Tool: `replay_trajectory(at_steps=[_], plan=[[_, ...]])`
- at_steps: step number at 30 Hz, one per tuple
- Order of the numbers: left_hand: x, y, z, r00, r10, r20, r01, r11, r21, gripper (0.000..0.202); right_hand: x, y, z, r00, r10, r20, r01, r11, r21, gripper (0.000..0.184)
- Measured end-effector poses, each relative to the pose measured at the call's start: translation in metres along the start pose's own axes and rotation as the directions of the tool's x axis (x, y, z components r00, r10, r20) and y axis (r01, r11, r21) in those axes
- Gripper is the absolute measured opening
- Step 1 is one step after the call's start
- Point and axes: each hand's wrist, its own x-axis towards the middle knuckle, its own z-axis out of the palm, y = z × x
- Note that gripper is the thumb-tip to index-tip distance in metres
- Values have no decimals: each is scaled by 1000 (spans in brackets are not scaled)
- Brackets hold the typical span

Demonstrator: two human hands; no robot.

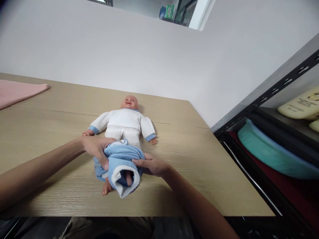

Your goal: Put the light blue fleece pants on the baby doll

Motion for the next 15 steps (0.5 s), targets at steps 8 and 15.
replay_trajectory(at_steps=[8,15], plan=[[3,4,-1,999,34,38,-35,999,36,45,6,-15,-1,921,-83,381,117,991,-66,64],[-4,22,5,975,-145,-171,181,959,219,44,-8,-22,28,926,-164,-340,69,959,-275,38]])
